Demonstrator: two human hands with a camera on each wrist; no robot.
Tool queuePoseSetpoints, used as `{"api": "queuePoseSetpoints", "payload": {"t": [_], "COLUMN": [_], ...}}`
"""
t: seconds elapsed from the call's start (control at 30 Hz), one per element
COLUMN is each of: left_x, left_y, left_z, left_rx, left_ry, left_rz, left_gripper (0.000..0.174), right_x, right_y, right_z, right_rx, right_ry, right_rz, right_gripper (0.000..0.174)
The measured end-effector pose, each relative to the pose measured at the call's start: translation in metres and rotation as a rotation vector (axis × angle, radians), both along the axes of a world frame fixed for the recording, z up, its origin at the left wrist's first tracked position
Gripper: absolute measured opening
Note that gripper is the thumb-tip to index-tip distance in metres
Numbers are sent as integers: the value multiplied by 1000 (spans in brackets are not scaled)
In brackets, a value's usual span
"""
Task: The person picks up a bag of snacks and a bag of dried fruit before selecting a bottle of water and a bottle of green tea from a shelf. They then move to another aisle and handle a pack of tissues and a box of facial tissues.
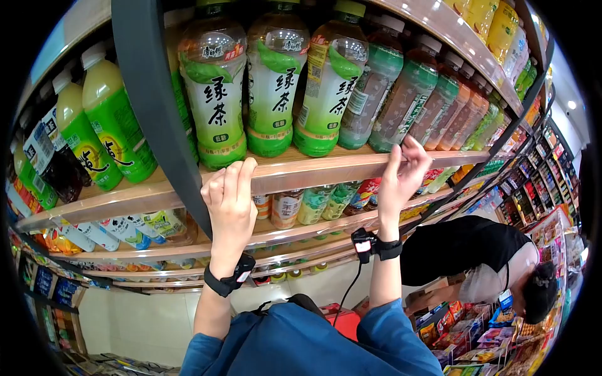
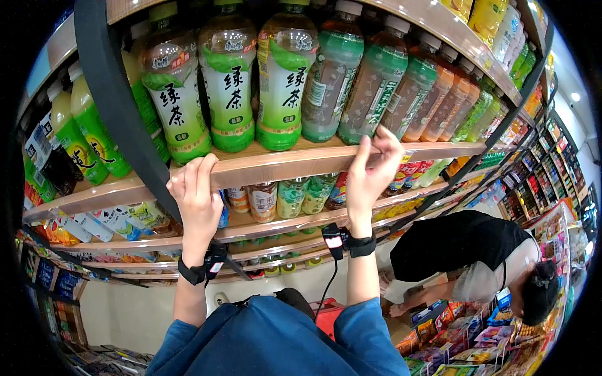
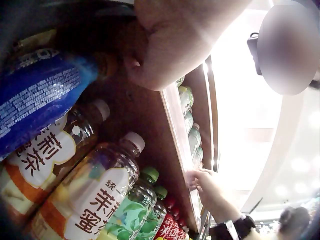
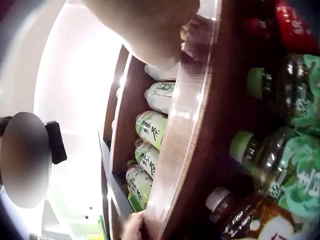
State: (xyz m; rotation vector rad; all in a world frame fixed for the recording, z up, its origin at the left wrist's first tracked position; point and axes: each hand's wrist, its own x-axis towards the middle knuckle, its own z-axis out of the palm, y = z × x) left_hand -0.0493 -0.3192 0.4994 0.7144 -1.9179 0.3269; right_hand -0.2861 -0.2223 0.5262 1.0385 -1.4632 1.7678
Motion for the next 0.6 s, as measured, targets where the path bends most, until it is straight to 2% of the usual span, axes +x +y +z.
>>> {"api": "queuePoseSetpoints", "payload": {"t": [0.03, 0.1, 0.17, 0.23, 0.3, 0.33, 0.37, 0.43, 0.6], "left_x": [0, -1, 0, -1, -1, -1, -1, -2, -2], "left_y": [-1, -1, -2, -2, -2, -2, -2, -3, -3], "left_z": [-1, -2, -2, -1, -2, -3, -3, -3, -4], "left_rx": [-4, -8, -9, -24, -28, -26, -25, -40, -33], "left_ry": [1, 0, -8, -6, -4, -1, 4, 2, 2], "left_rz": [1, 4, 12, 26, 27, 26, 25, 33, 37], "left_gripper": [62, 62, 62, 62, 61, 61, 61, 61, 62], "right_x": [-2, 0, 5, 13, 15, 14, 10, 5, 1], "right_y": [1, 7, 10, 11, 4, -5, -5, -9, -19], "right_z": [-12, -38, -63, -72, -80, -87, -88, -85, -89], "right_rx": [-138, -235, -200, 57, 248, 318, 320, 466, 523], "right_ry": [-39, 2, 54, 127, 47, 90, -16, 77, 88], "right_rz": [83, 15, 53, -43, -123, -313, -156, -184, -227], "right_gripper": [16, 17, 18, 14, 30, 41, 48, 50, 44]}}
